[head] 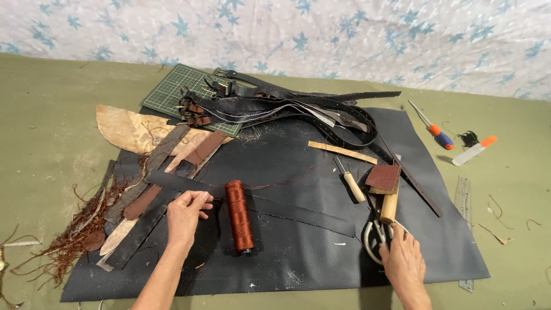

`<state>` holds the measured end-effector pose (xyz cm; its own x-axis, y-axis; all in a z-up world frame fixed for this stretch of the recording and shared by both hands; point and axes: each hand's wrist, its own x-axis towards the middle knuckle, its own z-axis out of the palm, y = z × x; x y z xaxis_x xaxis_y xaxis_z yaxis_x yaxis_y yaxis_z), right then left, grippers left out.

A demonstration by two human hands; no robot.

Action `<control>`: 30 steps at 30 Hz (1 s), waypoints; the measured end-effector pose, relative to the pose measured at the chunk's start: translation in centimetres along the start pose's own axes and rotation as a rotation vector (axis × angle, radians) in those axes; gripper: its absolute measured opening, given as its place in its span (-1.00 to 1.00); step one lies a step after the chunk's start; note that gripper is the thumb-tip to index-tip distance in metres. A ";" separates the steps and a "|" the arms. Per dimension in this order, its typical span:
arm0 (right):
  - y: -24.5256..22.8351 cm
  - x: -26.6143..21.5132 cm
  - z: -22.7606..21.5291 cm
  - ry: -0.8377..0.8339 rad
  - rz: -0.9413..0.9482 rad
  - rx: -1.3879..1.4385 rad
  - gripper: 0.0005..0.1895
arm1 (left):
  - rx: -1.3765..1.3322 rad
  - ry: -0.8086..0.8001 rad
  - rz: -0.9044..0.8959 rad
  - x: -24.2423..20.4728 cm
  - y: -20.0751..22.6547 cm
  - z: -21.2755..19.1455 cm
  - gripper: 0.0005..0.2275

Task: Preparing for leatherwork by cutting thread and threading a needle for stitching.

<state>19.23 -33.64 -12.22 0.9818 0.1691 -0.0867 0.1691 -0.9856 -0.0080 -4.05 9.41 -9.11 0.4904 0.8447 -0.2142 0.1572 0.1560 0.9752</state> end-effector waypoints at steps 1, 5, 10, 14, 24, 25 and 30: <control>-0.5 -0.4 -1.0 0.002 0.000 0.001 -0.36 | -0.001 0.000 0.002 0.1 -0.2 0.0 -0.88; -2.3 -3.2 -5.1 -0.121 0.071 0.262 -0.20 | -0.070 0.018 0.013 0.2 -0.7 0.0 -0.89; -0.4 -4.1 -4.3 -0.256 0.119 1.069 -0.08 | -0.147 0.000 0.026 -0.2 -0.4 0.0 -0.87; -2.4 -7.2 -8.3 -0.446 0.172 1.206 0.04 | -0.178 -0.010 0.108 0.4 -1.3 0.0 -0.89; -13.4 -14.0 4.2 -1.314 -0.174 1.815 -0.61 | -0.142 0.007 0.194 -0.7 -1.0 -0.4 -0.88; -15.0 -14.3 4.3 -1.314 -0.174 1.815 -0.61 | -0.143 0.007 0.194 -0.6 -1.2 -0.4 -0.88; -21.5 -15.0 2.8 -1.837 0.019 1.818 -0.35 | -0.116 0.030 0.193 -1.4 -0.3 -0.2 -0.89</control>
<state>0.59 -15.03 -13.53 -0.1242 0.9156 -0.3825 -0.9284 -0.2433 -0.2809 -4.99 8.29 -9.07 0.4760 0.8791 -0.0234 -0.0373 0.0468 0.9982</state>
